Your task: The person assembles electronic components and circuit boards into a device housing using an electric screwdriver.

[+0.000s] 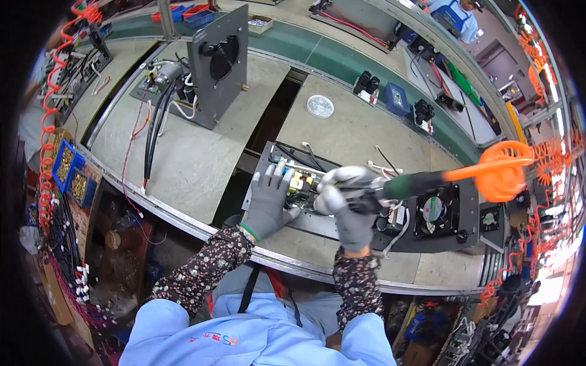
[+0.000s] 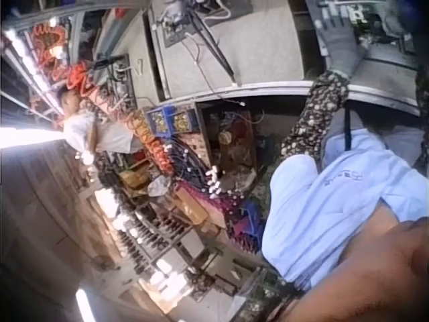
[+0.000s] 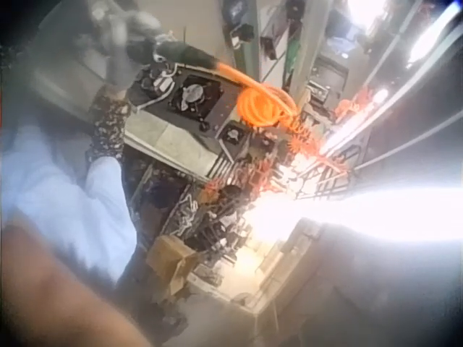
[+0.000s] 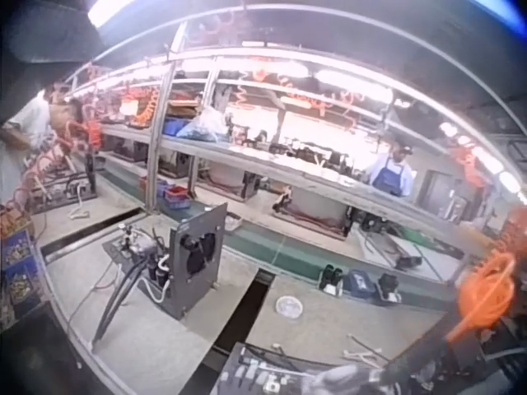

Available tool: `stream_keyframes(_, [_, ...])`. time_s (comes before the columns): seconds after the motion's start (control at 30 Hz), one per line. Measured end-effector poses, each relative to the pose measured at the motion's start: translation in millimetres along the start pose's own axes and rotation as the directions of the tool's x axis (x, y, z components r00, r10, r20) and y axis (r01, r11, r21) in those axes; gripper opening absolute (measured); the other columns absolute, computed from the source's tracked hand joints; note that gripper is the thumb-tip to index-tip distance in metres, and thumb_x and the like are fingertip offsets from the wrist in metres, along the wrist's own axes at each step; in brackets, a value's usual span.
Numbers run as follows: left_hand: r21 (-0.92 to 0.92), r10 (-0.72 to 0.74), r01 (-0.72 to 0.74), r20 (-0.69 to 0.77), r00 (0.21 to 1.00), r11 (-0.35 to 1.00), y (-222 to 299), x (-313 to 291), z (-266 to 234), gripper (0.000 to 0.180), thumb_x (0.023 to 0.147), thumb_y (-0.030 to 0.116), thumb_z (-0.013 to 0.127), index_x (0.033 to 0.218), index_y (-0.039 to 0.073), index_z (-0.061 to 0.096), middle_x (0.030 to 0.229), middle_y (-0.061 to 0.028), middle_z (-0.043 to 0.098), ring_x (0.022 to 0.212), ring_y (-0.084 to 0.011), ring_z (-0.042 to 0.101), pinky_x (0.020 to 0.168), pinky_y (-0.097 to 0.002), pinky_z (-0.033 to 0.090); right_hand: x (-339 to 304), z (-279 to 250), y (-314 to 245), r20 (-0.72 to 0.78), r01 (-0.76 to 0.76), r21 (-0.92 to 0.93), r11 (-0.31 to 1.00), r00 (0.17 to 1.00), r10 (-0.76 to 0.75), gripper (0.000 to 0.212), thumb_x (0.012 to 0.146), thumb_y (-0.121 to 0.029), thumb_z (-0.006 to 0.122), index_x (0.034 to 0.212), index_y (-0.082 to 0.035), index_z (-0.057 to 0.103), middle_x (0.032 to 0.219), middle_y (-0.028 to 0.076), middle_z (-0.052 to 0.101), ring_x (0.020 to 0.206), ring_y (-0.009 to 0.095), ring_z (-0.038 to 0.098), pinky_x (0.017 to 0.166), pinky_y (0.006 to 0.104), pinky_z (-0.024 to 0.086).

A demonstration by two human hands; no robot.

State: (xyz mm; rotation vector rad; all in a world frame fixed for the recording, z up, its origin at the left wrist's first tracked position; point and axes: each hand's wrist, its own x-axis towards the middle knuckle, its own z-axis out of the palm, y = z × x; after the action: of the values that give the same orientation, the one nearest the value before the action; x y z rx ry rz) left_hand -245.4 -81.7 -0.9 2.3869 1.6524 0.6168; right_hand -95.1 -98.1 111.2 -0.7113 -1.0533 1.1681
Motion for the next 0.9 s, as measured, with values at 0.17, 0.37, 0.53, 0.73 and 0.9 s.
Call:
stream_keyframes(0.17, [0.004,0.023,-0.023,-0.049,0.999,1.000,1.5,1.3,-5.8,0.088,0.063,0.044,0.071,0.134,0.005,0.034,0.140,-0.0179,0.029,0.127,-0.0337,0.029,0.103,-0.0504,0.021,57.1,5.2,-19.6,-0.122,0.182,0.005,0.983,0.976,-0.180,0.035,0.075,0.006,0.063,0.105,-0.005,0.051,0.089,0.011,0.061,0.063,0.014,0.057,0.047,0.0228,0.045])
stream_keyframes(0.37, [-0.007,0.035,-0.035,-0.036,0.999,0.999,1.1,4.2,-2.7,0.088,0.064,0.044,0.070,0.134,0.005,0.034,0.141,-0.0176,0.028,0.127,-0.0337,0.030,0.103,-0.0515,0.020,92.6,-37.1,54.0,-0.118,0.137,-0.287,0.948,0.977,-0.177,0.025,0.074,0.000,0.069,0.096,-0.003,0.057,0.086,0.005,0.064,0.074,0.010,0.060,0.063,0.0237,0.049])
stream_keyframes(0.53, [0.002,0.017,-0.017,-0.017,1.000,1.000,-0.4,2.3,-1.1,0.087,0.066,0.045,0.069,0.135,0.007,0.034,0.143,-0.0159,0.027,0.128,-0.0327,0.028,0.102,-0.0538,0.019,85.5,-30.5,73.9,-0.084,0.083,-0.276,0.957,0.990,-0.111,0.024,0.074,0.001,0.068,0.095,-0.001,0.057,0.085,0.006,0.063,0.075,0.011,0.060,0.062,0.0238,0.051])
stream_keyframes(0.73, [-0.006,0.019,-0.020,-0.026,0.999,1.000,0.2,3.1,-1.9,0.086,0.067,0.046,0.069,0.135,0.008,0.033,0.142,-0.0157,0.027,0.128,-0.0325,0.028,0.102,-0.0534,0.019,89.4,-21.3,73.9,-0.117,0.059,-0.299,0.952,0.988,-0.098,0.024,0.074,0.000,0.068,0.096,0.000,0.057,0.083,0.007,0.063,0.075,0.012,0.062,0.063,0.0257,0.054])
stream_keyframes(0.9, [-0.027,0.022,-0.023,-0.035,0.999,0.999,-1.0,1.7,0.3,0.085,0.067,0.046,0.068,0.135,0.010,0.033,0.142,-0.0149,0.028,0.129,-0.0328,0.028,0.102,-0.0541,0.019,90.5,-22.9,69.0,-0.067,0.110,-0.300,0.948,0.989,-0.135,0.025,0.072,0.002,0.068,0.094,-0.003,0.057,0.086,0.006,0.064,0.080,0.012,0.061,0.071,0.0256,0.049])
